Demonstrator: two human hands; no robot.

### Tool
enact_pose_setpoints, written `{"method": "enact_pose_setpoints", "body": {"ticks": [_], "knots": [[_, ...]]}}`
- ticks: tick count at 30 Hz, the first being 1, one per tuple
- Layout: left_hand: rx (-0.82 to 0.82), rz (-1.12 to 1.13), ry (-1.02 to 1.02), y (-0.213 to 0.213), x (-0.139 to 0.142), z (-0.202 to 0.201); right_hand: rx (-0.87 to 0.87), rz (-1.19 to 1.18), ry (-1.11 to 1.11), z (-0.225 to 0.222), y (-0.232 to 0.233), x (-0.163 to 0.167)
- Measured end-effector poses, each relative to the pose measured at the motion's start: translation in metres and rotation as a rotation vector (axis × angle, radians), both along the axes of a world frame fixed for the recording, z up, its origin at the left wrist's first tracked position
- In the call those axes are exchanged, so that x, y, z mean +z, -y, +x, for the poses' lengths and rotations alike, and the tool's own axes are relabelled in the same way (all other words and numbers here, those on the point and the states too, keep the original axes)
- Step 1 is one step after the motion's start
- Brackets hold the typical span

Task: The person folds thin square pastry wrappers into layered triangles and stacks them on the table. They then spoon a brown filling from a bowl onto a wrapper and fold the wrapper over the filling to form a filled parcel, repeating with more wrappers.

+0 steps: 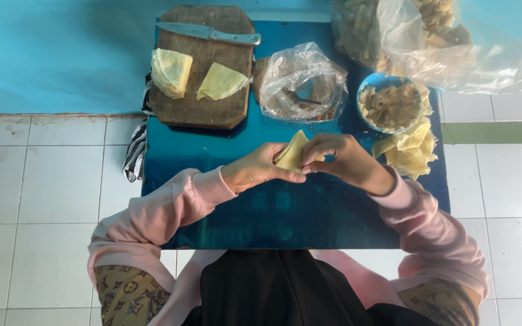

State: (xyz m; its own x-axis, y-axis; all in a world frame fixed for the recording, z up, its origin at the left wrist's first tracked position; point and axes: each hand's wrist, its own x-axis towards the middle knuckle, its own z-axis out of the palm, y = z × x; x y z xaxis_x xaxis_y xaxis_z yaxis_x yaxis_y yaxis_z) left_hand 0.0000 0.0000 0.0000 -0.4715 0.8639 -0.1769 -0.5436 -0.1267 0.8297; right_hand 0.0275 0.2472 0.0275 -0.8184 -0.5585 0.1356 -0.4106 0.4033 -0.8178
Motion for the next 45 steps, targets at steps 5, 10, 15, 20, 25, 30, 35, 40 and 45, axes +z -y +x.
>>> {"method": "enact_pose_setpoints", "body": {"ticks": [5,10,15,20,25,30,35,40,45], "knots": [[0.060,-0.062,-0.077,0.007,-0.025,-0.006,0.023,-0.026,0.189,-0.016,0.013,0.002],[0.094,-0.109,-0.168,0.019,-0.036,-0.008,0.016,0.004,0.231,-0.021,0.027,-0.001],[0.096,-0.033,-0.140,0.025,-0.030,-0.011,-0.196,0.072,0.045,-0.013,0.045,-0.010],[0.065,-0.018,0.173,0.031,-0.036,-0.010,-0.160,0.045,-0.165,-0.006,0.055,-0.019],[0.038,-0.068,0.143,0.033,-0.049,-0.010,-0.132,0.008,-0.031,-0.011,0.051,-0.033],[0.026,-0.102,0.114,0.032,-0.055,-0.012,-0.201,-0.127,0.451,-0.023,0.037,-0.052],[0.044,-0.089,0.225,0.030,-0.057,-0.015,-0.130,-0.224,0.509,-0.031,0.030,-0.060],[0.034,-0.122,0.270,0.025,-0.067,-0.015,-0.106,-0.232,0.624,-0.029,0.028,-0.067],[-0.085,-0.096,0.226,0.022,-0.074,-0.005,0.001,-0.363,0.761,-0.042,0.015,-0.065]]}}
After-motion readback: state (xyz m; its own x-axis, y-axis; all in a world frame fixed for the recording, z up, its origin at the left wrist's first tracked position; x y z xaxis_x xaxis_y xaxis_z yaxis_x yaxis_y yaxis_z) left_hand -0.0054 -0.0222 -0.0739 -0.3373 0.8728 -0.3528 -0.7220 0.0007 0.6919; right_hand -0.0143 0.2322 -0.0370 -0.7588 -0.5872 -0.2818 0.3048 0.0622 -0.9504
